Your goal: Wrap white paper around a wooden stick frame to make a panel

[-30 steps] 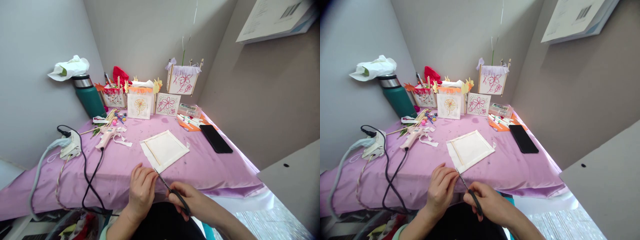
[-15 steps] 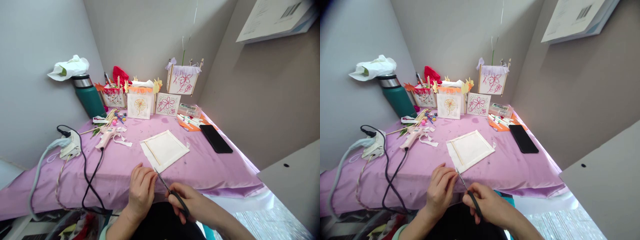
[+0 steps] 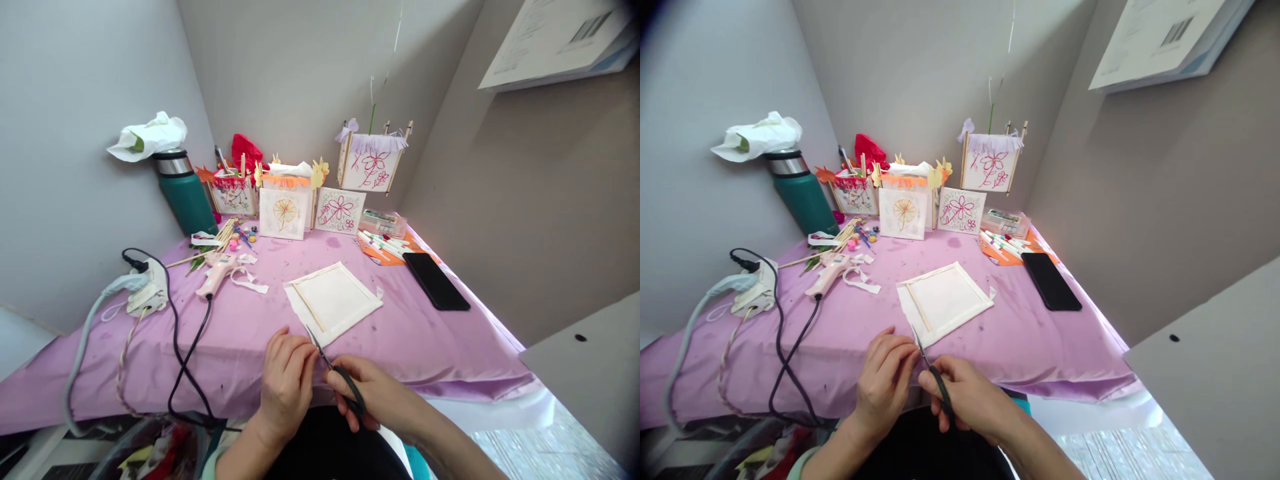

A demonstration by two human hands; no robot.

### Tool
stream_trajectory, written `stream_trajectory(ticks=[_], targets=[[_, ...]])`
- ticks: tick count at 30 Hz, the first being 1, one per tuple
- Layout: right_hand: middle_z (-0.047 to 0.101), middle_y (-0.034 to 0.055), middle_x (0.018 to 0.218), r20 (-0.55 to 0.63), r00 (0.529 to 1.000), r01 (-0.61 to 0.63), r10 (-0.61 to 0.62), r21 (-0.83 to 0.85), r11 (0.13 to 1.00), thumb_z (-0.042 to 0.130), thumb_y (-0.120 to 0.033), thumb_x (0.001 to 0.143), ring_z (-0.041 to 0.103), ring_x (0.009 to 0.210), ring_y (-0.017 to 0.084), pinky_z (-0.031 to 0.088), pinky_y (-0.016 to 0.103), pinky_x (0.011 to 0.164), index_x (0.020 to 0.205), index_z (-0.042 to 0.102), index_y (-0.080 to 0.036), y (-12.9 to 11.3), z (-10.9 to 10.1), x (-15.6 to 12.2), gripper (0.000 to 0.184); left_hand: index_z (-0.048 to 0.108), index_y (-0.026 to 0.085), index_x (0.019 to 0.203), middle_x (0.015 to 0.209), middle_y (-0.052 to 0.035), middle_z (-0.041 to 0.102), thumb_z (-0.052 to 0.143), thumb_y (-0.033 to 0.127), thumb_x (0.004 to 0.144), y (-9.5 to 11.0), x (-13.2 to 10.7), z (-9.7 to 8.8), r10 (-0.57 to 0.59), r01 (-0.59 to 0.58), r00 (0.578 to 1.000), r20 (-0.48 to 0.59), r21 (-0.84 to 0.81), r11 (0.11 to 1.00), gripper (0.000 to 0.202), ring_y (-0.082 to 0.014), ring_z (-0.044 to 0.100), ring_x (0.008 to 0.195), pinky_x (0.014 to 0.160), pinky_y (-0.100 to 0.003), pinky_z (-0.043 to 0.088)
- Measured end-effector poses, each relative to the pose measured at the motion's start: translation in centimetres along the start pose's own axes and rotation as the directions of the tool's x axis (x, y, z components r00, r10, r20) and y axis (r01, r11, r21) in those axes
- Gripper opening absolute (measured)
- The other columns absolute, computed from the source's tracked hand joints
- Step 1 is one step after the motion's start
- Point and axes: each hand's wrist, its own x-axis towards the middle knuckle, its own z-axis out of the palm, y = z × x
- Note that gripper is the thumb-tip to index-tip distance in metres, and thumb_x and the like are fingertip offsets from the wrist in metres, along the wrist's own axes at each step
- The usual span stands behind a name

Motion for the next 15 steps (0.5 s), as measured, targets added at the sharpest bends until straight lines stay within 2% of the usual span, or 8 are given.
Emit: stream_trajectory(ticks=[7,15], targets=[[0.055,-0.0051,0.063,-0.055,0.998,-0.014,0.013,-0.025,1.0,0.053,-0.041,0.088,0.047,0.043,0.003,0.024,0.013,0.036,0.084,0.05,-0.017,0.2,0.1,0.2,0.025,0.061,0.015,0.093,0.087,-0.0049,0.062,0.058,-0.002,0.081,0.1,0.0,-0.1,-0.005,0.005,1.0,-0.002,0.002,1.0,0.02,-0.0162,0.056,0.086,0.095,-0.048,0.047],[0.059,-0.0026,0.066,-0.002,1.0,-0.029,0.029,-0.032,0.999,0.055,-0.046,0.085,0.052,0.045,0.005,0.025,0.013,0.032,0.084,0.05,-0.016,-1.2,0.0,-0.2,0.03,0.06,0.015,0.092,0.087,-0.0043,0.061,0.057,-0.001,0.081,0.2,-0.1,-0.1,-0.033,0.033,0.999,-0.015,-0.019,0.999,0.02,-0.016,0.056,0.087,0.096,-0.047,0.047]])
